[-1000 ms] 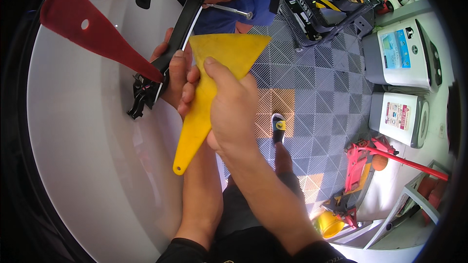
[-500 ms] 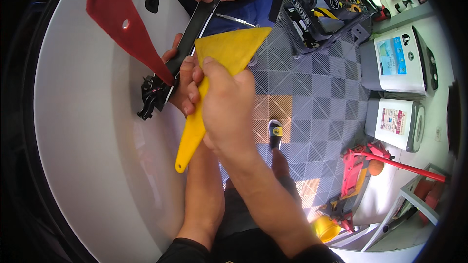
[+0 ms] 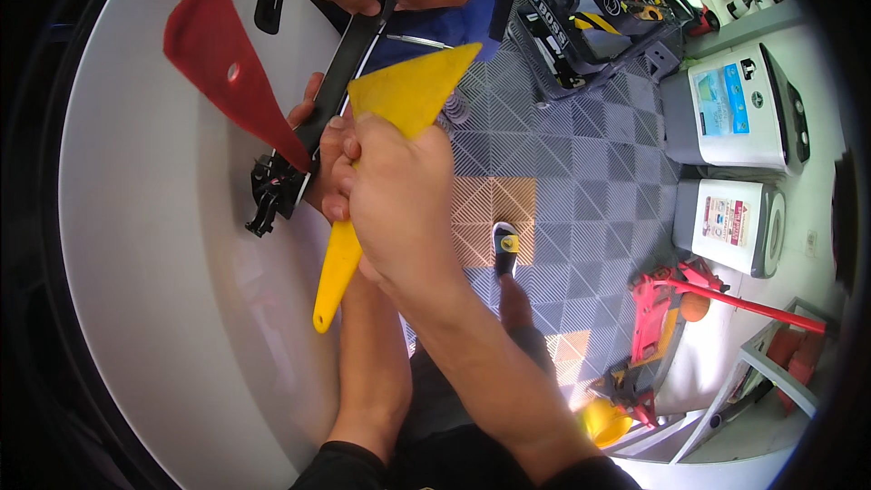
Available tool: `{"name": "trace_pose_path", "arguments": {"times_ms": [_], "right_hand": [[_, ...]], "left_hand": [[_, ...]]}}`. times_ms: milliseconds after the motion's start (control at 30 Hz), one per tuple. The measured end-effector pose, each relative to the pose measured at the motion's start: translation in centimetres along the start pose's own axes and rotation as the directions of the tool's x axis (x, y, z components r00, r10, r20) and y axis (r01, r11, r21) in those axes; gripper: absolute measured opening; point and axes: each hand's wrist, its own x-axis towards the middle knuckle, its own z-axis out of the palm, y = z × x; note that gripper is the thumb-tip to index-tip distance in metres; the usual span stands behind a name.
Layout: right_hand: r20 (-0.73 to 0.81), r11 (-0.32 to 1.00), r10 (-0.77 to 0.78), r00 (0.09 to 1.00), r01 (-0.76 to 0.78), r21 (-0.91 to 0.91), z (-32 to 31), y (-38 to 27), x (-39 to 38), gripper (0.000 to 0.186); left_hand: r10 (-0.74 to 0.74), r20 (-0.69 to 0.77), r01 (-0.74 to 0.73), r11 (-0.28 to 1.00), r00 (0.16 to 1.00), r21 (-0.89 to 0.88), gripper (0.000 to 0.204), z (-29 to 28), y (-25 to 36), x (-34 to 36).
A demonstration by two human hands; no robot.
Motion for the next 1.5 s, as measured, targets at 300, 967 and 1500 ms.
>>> {"name": "trace_pose_path", "arguments": {"times_ms": [300,967,1500], "right_hand": [[0.005,0.998,0.024,1.0,-0.024,-0.055,-0.4,0.4,1.5,0.011],[0.142,1.0,0.017,0.99,-0.019,0.015,-2.4,1.0,2.4,0.011],[0.11,0.937,-0.254,0.961,0.273,-0.221,-2.0,2.5,1.3,0.016]], "left_hand": [[-0.032,0.012,0.033,0.998,0.999,-0.048,0.036,0.0,0.3,-0.9],[0.005,0.039,-0.004,1.0,0.999,-0.013,0.032,-0.2,0.1,0.2],[-0.078,0.078,0.085,0.992,0.994,-0.088,0.031,-1.4,0.8,0.4]]}}
